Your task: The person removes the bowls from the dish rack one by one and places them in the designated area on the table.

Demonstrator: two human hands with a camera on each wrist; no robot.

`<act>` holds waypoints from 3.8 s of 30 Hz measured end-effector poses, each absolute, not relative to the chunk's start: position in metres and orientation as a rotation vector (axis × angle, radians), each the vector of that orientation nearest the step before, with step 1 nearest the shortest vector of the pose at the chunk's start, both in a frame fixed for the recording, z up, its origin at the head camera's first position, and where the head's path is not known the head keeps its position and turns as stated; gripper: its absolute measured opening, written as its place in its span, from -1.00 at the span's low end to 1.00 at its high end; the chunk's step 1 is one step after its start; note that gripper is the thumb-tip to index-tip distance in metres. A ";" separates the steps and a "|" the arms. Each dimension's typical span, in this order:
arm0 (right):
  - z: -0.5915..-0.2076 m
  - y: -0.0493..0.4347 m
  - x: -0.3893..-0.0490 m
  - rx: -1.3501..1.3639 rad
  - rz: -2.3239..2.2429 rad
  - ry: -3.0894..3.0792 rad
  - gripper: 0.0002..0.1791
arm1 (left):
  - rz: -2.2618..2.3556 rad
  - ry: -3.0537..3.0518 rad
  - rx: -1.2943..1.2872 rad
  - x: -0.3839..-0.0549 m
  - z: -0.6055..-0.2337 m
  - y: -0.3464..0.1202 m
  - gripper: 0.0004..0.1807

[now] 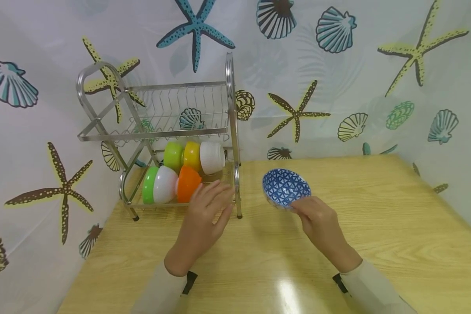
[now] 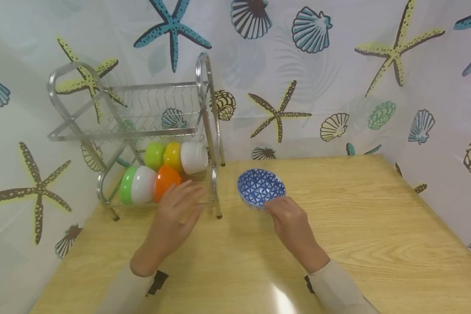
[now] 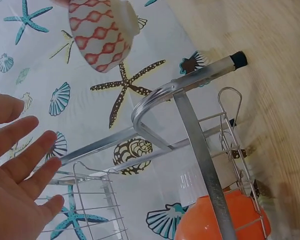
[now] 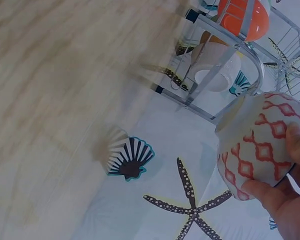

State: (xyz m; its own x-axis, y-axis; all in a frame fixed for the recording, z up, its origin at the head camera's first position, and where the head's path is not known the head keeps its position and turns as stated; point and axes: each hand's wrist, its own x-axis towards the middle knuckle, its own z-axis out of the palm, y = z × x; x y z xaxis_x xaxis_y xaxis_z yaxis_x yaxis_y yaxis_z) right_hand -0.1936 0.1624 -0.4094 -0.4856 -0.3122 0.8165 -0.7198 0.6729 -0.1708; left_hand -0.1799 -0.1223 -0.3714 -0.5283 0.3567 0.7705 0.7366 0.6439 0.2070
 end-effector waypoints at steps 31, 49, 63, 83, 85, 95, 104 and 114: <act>-0.434 0.162 -0.244 0.564 0.638 -2.457 -0.84 | -0.966 -2.387 -0.519 -0.181 -0.371 -0.155 -0.45; -0.433 0.162 -0.249 0.538 0.665 -2.584 -0.88 | -0.980 -2.549 -0.441 -0.190 -0.360 -0.167 -0.38; -0.435 0.160 -0.245 0.536 0.651 -2.684 -0.93 | -1.020 -2.547 -0.409 -0.192 -0.366 -0.166 -0.38; -0.428 0.164 -0.243 0.561 0.660 -2.792 -0.92 | -1.047 -2.600 -0.366 -0.194 -0.367 -0.169 -0.37; -0.428 0.164 -0.243 0.561 0.662 -2.795 -0.91 | -1.048 -2.609 -0.362 -0.194 -0.367 -0.169 -0.36; -0.426 0.162 -0.239 0.579 0.622 -2.794 -0.80 | -1.040 -2.634 -0.352 -0.195 -0.367 -0.169 -0.34; -0.419 0.161 -0.232 0.604 0.697 -2.753 -0.71 | -1.059 -2.585 -0.375 -0.197 -0.368 -0.171 -0.31; -0.416 0.166 -0.218 0.647 0.861 -2.585 -0.63 | -1.074 -2.523 -0.362 -0.203 -0.374 -0.178 -0.36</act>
State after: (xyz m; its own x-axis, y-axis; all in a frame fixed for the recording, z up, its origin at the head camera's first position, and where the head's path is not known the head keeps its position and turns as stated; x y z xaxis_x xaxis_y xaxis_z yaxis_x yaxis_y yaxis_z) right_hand -0.2180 0.1657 -0.4161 -0.8386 -0.3110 0.4473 -0.5171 0.7128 -0.4738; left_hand -0.2031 -0.1784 -0.3739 -0.8970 0.0875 0.4332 0.3729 0.6761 0.6355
